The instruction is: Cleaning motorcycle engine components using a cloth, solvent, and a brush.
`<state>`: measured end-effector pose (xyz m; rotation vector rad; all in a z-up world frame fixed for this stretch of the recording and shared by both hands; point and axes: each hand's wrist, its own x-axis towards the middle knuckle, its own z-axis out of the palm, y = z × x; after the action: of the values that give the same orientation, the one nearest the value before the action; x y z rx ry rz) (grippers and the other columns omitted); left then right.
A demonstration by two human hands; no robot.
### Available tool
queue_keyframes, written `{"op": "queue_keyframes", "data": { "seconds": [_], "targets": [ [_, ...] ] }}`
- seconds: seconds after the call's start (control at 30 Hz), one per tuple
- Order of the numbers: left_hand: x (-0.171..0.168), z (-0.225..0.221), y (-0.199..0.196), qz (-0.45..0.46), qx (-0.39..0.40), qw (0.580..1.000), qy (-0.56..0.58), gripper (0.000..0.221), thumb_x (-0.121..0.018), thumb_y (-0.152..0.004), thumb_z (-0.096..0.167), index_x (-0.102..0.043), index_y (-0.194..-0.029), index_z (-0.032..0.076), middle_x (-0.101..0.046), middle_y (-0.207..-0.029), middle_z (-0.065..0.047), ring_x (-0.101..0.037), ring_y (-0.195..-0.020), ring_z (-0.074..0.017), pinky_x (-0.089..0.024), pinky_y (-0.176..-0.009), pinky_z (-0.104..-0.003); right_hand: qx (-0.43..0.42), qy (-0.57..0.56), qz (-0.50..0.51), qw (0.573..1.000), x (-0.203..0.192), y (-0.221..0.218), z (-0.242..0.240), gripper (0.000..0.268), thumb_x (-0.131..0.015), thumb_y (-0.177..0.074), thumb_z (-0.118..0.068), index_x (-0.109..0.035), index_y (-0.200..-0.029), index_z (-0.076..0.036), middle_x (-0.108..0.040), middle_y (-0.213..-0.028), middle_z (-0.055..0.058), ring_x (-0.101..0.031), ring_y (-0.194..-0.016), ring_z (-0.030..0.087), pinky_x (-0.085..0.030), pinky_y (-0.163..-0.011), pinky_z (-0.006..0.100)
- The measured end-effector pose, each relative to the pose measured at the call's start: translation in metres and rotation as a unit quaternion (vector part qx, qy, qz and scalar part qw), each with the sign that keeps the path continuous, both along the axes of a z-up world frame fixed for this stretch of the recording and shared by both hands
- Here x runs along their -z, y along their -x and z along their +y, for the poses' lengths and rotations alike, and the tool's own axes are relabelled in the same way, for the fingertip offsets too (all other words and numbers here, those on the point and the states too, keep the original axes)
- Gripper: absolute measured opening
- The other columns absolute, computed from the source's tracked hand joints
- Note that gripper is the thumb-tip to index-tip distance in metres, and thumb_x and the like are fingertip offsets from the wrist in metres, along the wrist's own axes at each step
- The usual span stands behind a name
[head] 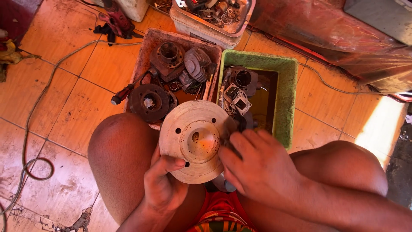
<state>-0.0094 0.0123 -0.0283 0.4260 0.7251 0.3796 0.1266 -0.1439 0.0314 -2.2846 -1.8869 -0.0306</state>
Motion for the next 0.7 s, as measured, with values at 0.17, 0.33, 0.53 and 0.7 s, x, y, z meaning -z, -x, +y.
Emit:
{"op": "queue_keyframes", "data": {
  "seconds": [0.17,0.33,0.53,0.7],
  "targets": [
    [-0.012,-0.011,-0.005,-0.033,0.017,0.999,-0.040,0.089,-0.066,-0.053,0.006,-0.053,-0.140,-0.002,-0.067,-0.113,-0.022,-0.063,-0.100,-0.0317,-0.050,-0.085,-0.038,0.014,-0.035,-0.010,0.999,0.008,-0.015,0.003,0.020,-0.068,-0.088,-0.025,-0.060,-0.098,-0.011,-0.051,-0.089,0.011,-0.054,-0.070,0.031,-0.042,-0.058,0.044],
    [-0.016,-0.016,-0.004,-0.048,0.059,0.997,0.002,0.088,-0.063,-0.056,0.002,-0.052,-0.144,-0.001,-0.066,-0.114,-0.021,-0.062,-0.102,-0.0302,-0.050,-0.087,-0.037,0.064,-0.058,-0.085,0.993,0.001,-0.029,0.009,0.015,-0.066,-0.091,-0.027,-0.062,-0.097,-0.014,-0.056,-0.098,0.010,-0.055,-0.076,0.029,-0.042,-0.062,0.042],
    [-0.006,0.000,0.000,-0.052,0.000,0.998,-0.045,0.075,-0.067,-0.058,0.009,-0.057,-0.130,-0.008,-0.069,-0.108,-0.024,-0.065,-0.096,-0.0338,-0.050,-0.086,-0.041,-0.014,0.012,-0.027,0.999,0.004,0.004,-0.003,0.035,-0.074,-0.078,-0.037,-0.060,-0.099,-0.013,-0.054,-0.091,0.010,-0.053,-0.076,0.031,-0.042,-0.063,0.044],
    [-0.027,-0.008,-0.009,-0.087,0.037,0.989,-0.117,0.099,-0.072,-0.058,0.017,-0.043,-0.151,-0.003,-0.064,-0.126,-0.021,-0.062,-0.112,-0.0300,-0.048,-0.096,-0.036,0.013,-0.046,-0.047,0.998,0.015,-0.017,0.000,0.020,-0.065,-0.094,-0.025,-0.062,-0.104,-0.008,-0.055,-0.096,0.015,-0.057,-0.077,0.033,-0.046,-0.063,0.045]
  ]
}}
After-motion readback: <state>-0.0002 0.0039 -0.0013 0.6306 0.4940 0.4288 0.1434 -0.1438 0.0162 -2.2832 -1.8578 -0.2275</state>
